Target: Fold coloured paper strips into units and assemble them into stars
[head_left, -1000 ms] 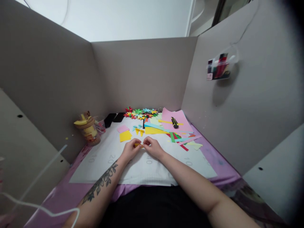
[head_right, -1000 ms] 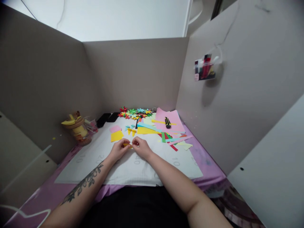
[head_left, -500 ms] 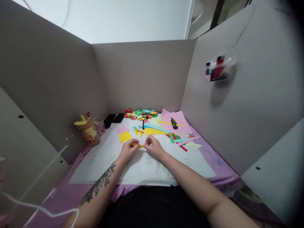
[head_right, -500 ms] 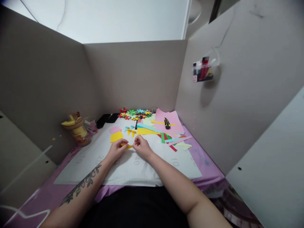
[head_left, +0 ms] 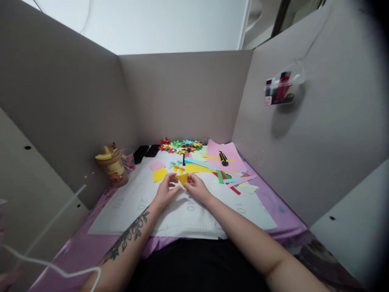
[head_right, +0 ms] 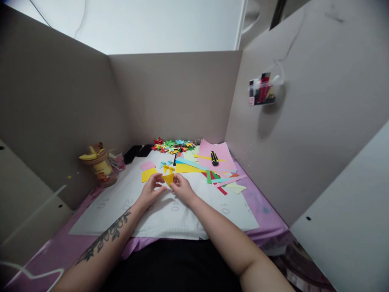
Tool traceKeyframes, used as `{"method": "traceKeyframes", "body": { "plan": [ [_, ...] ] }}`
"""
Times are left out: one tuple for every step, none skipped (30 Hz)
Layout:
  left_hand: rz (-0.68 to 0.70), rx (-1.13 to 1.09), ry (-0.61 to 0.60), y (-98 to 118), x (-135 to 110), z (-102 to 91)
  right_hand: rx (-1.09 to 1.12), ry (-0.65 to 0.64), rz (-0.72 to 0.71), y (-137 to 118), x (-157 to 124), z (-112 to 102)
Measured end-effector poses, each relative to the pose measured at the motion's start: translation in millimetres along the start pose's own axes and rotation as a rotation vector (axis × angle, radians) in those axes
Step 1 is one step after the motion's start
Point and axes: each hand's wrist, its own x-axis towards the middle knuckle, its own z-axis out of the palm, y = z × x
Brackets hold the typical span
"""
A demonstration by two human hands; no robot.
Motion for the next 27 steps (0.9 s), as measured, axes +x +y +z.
{"method": "traceKeyframes", "body": {
  "plan": [
    [-0.011, 0.011, -0.03, 1, 0, 0.4, 0.021, -0.001, 0.01, 1, 0, 0],
    [-0.021, 0.036, -0.067, 2, 0, 0.9, 0.038, -0.004, 0.017, 1, 1, 0],
    [-0.029, 0.063, -0.102, 3, -1, 1.2, 0.05, -0.009, 0.021, 1, 1, 0],
    [-0.033, 0.086, -0.129, 4, -1, 1.4, 0.055, -0.016, 0.022, 2, 0, 0],
    [-0.034, 0.103, -0.144, 5, -2, 1.3, 0.055, -0.023, 0.022, 2, 0, 0],
    [-0.034, 0.113, -0.148, 5, -2, 1.1, 0.05, -0.028, 0.021, 3, 0, 0],
    [-0.036, 0.122, -0.144, 5, -2, 0.8, 0.039, -0.032, 0.02, 3, -1, 1],
    [-0.038, 0.134, -0.141, 5, -3, 0.5, 0.023, -0.034, 0.019, 3, -1, 1],
    [-0.039, 0.146, -0.141, 4, -3, 0.3, 0.002, -0.034, 0.017, 4, -1, 1],
    [-0.041, 0.16, -0.143, 3, -4, 0.3, -0.024, -0.035, 0.014, 4, -2, 2],
    [-0.042, 0.174, -0.148, 2, -4, 0.6, -0.053, -0.039, 0.012, 4, -2, 2],
    [-0.043, 0.189, -0.156, 1, -4, 1.0, -0.083, -0.041, 0.009, 4, -2, 2],
    [-0.044, 0.205, -0.164, 0, -5, 1.5, -0.115, -0.039, 0.007, 3, -2, 1],
    [-0.044, 0.22, -0.173, -1, -5, 2.0, -0.144, -0.037, 0.006, 2, -2, 0],
    [-0.044, 0.234, -0.179, -2, -5, 2.3, -0.172, -0.038, 0.003, 1, -3, -1],
    [-0.043, 0.247, -0.183, -3, -5, 2.4, -0.196, -0.048, -0.002, -1, -4, -2],
    [-0.043, 0.258, -0.183, -4, -4, 2.3, -0.217, -0.072, -0.01, -3, -5, -4],
    [-0.044, 0.267, -0.178, -5, -4, 1.8, -0.235, -0.111, -0.023, -5, -7, -5],
    [-0.047, 0.276, -0.169, -6, -3, 1.0, -0.25, -0.162, -0.039, -8, -9, -7],
    [-0.052, 0.285, -0.158, -7, -3, -0.2, -0.258, -0.217, -0.056, -10, -11, -8],
    [-0.058, 0.293, -0.146, -9, -2, -1.6, -0.27, -0.276, -0.083, -12, -13, -9],
    [-0.064, 0.301, -0.135, -10, -2, -3.3, -0.296, -0.334, -0.119, -14, -14, -11],
    [-0.069, 0.307, -0.129, -10, -2, -5.1, -0.338, -0.385, -0.16, -15, -15, -12],
    [-0.071, 0.311, -0.129, -10, -2, -6.9, -0.393, -0.428, -0.2, -16, -16, -12],
    [-0.071, 0.312, -0.139, -10, -3, -8.6, -0.453, -0.46, -0.233, -17, -17, -13],
    [-0.068, 0.31, -0.157, -8, -3, -10.0, -0.508, -0.477, -0.255, -16, -17, -13],
    [-0.063, 0.307, -0.183, -7, -4, -11.1, -0.546, -0.478, -0.263, -16, -17, -13]
  ]
}}
